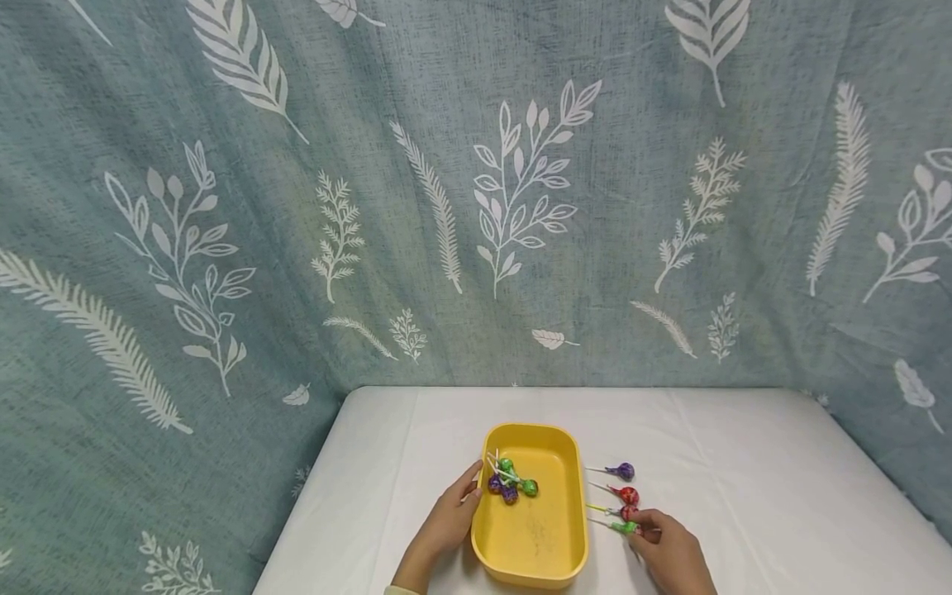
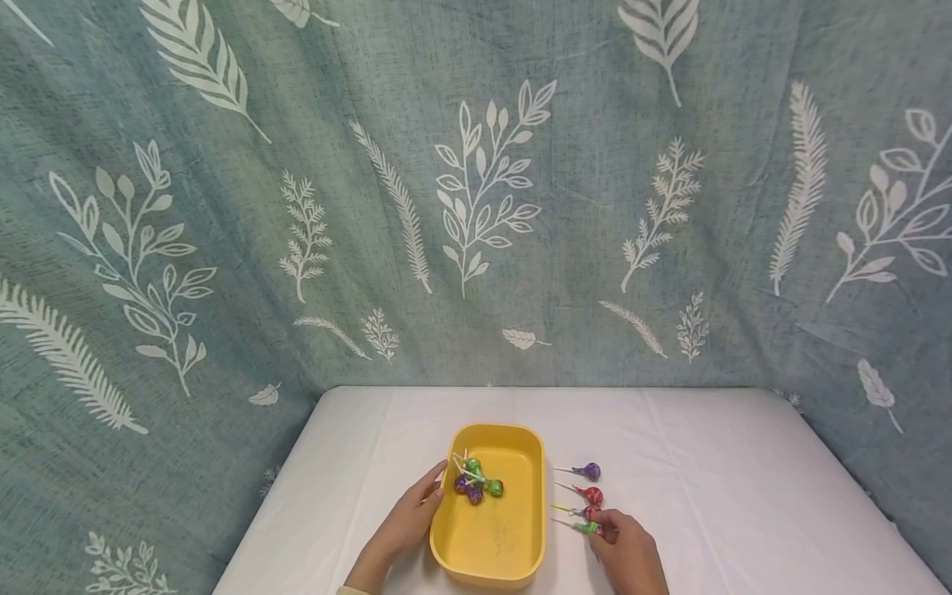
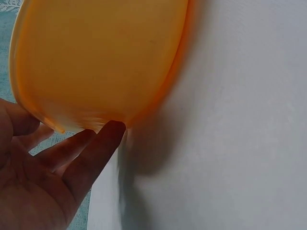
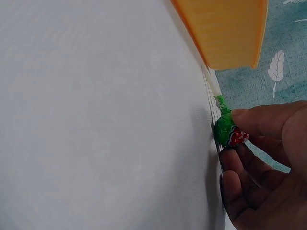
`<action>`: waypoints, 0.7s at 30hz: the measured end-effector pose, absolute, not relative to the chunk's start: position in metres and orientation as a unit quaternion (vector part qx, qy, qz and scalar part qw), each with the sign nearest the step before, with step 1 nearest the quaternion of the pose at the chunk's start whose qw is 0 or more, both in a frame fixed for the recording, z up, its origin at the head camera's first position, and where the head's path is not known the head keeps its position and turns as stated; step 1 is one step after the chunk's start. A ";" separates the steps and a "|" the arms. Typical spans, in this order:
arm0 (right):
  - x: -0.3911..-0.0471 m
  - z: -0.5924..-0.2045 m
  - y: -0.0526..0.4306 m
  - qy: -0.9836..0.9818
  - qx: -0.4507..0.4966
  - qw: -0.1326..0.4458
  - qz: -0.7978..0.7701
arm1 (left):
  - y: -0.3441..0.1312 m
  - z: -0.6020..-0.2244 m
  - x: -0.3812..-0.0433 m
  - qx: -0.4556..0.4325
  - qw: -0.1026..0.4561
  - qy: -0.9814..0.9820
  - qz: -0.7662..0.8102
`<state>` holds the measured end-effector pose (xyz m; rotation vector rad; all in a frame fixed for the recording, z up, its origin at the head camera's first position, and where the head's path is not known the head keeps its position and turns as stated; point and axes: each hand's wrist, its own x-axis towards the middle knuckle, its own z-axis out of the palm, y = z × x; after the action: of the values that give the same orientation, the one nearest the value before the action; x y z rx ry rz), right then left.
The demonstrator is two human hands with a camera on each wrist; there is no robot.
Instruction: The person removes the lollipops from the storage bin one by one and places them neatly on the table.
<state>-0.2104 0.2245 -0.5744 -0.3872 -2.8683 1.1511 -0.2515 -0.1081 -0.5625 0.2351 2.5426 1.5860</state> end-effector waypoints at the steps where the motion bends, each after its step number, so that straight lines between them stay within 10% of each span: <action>1: -0.211 -0.574 0.224 -0.921 -0.124 0.014 0.368 | -0.108 -0.562 -0.252 0.079 0.068 0.844 0.527; 21: -0.207 -0.571 0.227 -0.922 -0.118 0.006 0.368 | -0.110 -0.563 -0.251 0.089 0.064 0.838 0.535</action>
<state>-0.2067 0.2273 -0.5709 -0.3692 -2.8855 1.1530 -0.2509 -0.1098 -0.5633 0.2692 2.5293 1.6164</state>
